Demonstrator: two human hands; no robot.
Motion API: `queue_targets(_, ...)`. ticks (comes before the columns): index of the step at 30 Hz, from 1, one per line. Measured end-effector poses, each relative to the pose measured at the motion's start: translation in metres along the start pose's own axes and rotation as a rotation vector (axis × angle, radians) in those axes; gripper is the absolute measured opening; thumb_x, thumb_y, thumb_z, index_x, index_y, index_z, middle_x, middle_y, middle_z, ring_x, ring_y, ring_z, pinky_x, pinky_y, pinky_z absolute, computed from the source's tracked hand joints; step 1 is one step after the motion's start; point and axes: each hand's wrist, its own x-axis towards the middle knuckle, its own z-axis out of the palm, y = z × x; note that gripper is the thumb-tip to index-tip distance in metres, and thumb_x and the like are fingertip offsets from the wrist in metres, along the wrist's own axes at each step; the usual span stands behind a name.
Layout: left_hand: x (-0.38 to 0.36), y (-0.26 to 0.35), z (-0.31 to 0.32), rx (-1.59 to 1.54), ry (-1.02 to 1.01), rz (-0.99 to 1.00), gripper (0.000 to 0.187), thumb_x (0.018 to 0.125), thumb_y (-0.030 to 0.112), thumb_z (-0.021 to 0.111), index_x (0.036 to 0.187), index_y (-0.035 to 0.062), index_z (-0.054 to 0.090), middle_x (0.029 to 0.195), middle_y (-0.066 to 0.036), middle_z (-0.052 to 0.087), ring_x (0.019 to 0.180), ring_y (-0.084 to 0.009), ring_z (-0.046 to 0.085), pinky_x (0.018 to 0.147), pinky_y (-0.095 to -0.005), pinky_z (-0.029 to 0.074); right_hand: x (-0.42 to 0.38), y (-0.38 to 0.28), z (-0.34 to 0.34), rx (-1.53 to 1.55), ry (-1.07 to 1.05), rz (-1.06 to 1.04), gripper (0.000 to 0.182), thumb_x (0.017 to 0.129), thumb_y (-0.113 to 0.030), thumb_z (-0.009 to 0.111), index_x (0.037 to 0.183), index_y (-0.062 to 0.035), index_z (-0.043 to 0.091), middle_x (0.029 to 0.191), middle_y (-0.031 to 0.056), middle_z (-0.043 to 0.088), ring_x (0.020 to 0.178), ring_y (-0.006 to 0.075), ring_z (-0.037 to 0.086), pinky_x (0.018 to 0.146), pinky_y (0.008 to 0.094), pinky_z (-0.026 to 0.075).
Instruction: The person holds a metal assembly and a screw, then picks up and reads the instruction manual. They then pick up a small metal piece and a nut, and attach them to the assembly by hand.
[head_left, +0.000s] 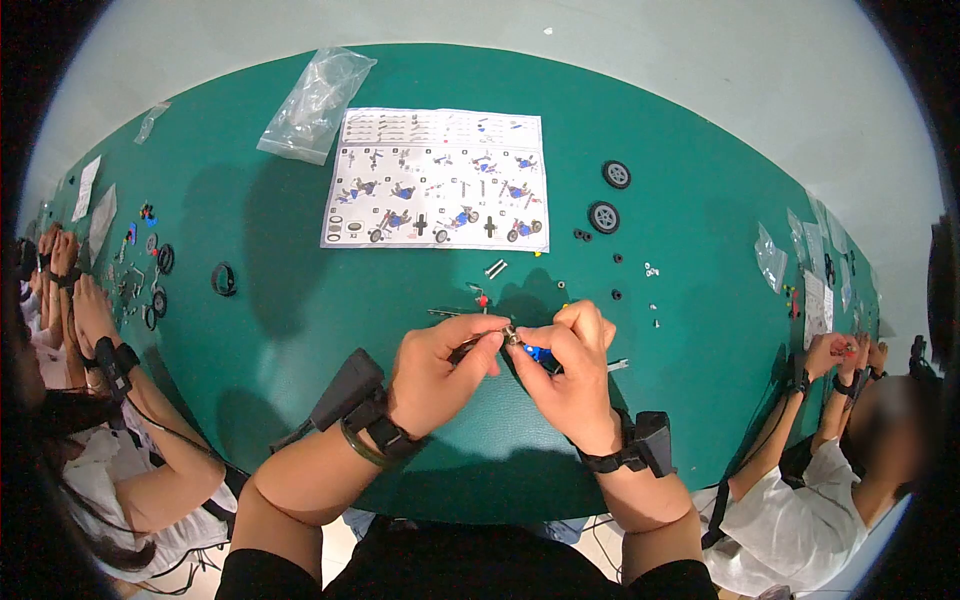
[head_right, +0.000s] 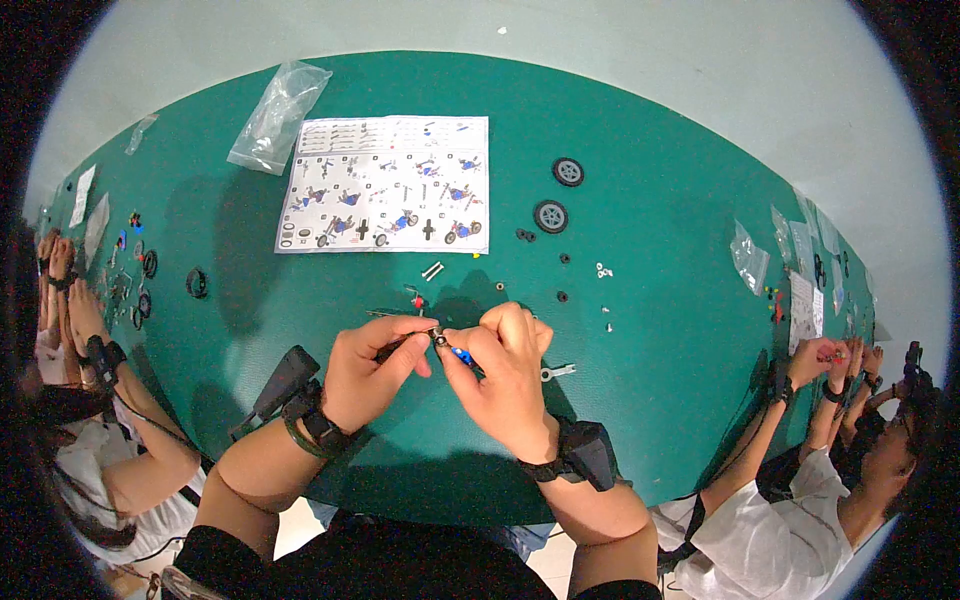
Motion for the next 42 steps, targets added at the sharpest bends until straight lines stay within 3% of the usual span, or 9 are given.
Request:
queue_targets(3, 0.0012, -0.0019, -0.0016, 0.028, -0.013, 0.044, 0.017, 0.091, 0.005, 0.060, 0.107, 0.0003, 0.065, 0.081, -0.007, 0.069, 0.067, -0.0091, 0.065, 0.057, -0.0225, 0.049, -0.0002, 0.0003, -0.0003, 0.000, 0.000, -0.005, 0.016, 0.072, -0.013, 0.075, 0.084, -0.0134, 0.066, 0.080, 0.0015, 0.043, 0.079, 0.0188, 0.046, 0.074, 0.0347, 0.026)
queue_targets(14, 0.0006, -0.0054, -0.0014, 0.002, -0.027, 0.042, 0.013, 0.090, 0.005, 0.060, 0.102, 0.0003, 0.059, 0.082, -0.008, 0.069, 0.071, -0.0100, 0.067, 0.061, -0.0234, 0.050, -0.0007, 0.0009, -0.0014, 0.012, -0.029, 0.014, 0.020, 0.071, -0.011, 0.074, 0.088, -0.0144, 0.064, 0.080, 0.0017, 0.044, 0.080, 0.0198, 0.047, 0.075, 0.0351, 0.027)
queue_targets(21, -0.0013, -0.0014, 0.0007, -0.081, -0.072, 0.010, 0.011, 0.092, 0.005, 0.058, 0.102, 0.0009, 0.058, 0.083, -0.006, 0.069, 0.072, -0.0095, 0.066, 0.063, -0.0226, 0.049, -0.0029, -0.0003, -0.0015, 0.032, 0.003, 0.017, 0.018, 0.070, -0.009, 0.075, 0.082, -0.0120, 0.062, 0.081, 0.0025, 0.046, 0.081, 0.0204, 0.049, 0.075, 0.0355, 0.028)
queue_targets(27, -0.0024, -0.0010, -0.0017, -0.109, -0.123, -0.038, 0.015, 0.093, 0.005, 0.058, 0.107, 0.0018, 0.057, 0.096, -0.005, 0.063, 0.084, -0.0088, 0.061, 0.073, -0.0237, 0.048, -0.0034, -0.0020, -0.0031, 0.001, 0.011, -0.011, 0.018, 0.070, -0.009, 0.075, 0.081, -0.0113, 0.061, 0.080, 0.0031, 0.048, 0.079, 0.0214, 0.050, 0.074, 0.0360, 0.029)
queue_targets(30, 0.0018, -0.0080, -0.0003, 0.046, -0.017, 0.175, 0.008, 0.089, 0.006, 0.061, 0.097, 0.0030, 0.061, 0.084, -0.003, 0.063, 0.075, -0.0098, 0.058, 0.062, -0.0233, 0.043, -0.0035, -0.0020, -0.0025, 0.010, 0.010, -0.012, 0.018, 0.071, -0.008, 0.075, 0.081, -0.0109, 0.060, 0.080, 0.0034, 0.048, 0.078, 0.0218, 0.050, 0.074, 0.0361, 0.029)
queue_targets(33, 0.0008, -0.0027, -0.0012, 0.062, -0.036, 0.082, 0.008, 0.087, 0.006, 0.063, 0.094, 0.0036, 0.062, 0.083, -0.004, 0.059, 0.071, -0.0123, 0.054, 0.063, -0.0256, 0.043, -0.0047, -0.0013, -0.0017, 0.040, -0.012, 0.000, 0.019, 0.072, -0.008, 0.075, 0.082, -0.0107, 0.059, 0.080, 0.0037, 0.049, 0.078, 0.0221, 0.050, 0.074, 0.0361, 0.030)
queue_targets(39, 0.0018, 0.0019, -0.0025, 0.247, -0.039, 0.262, 0.010, 0.087, 0.005, 0.063, 0.096, 0.0029, 0.061, 0.082, -0.006, 0.059, 0.070, -0.0160, 0.055, 0.063, -0.0275, 0.044, -0.0065, 0.0001, -0.0034, 0.060, -0.050, 0.008, 0.019, 0.074, -0.007, 0.073, 0.085, -0.0101, 0.058, 0.078, 0.0035, 0.050, 0.076, 0.0226, 0.051, 0.073, 0.0361, 0.030)
queue_targets(42, -0.0028, -0.0013, 0.0005, 0.111, -0.065, 0.156, 0.009, 0.089, 0.004, 0.061, 0.098, 0.0025, 0.062, 0.089, -0.004, 0.059, 0.077, -0.0104, 0.055, 0.066, -0.0247, 0.044, -0.0062, -0.0025, -0.0049, 0.074, -0.077, 0.057, 0.020, 0.075, -0.007, 0.073, 0.089, -0.0096, 0.058, 0.078, 0.0036, 0.052, 0.074, 0.0228, 0.052, 0.072, 0.0360, 0.032)
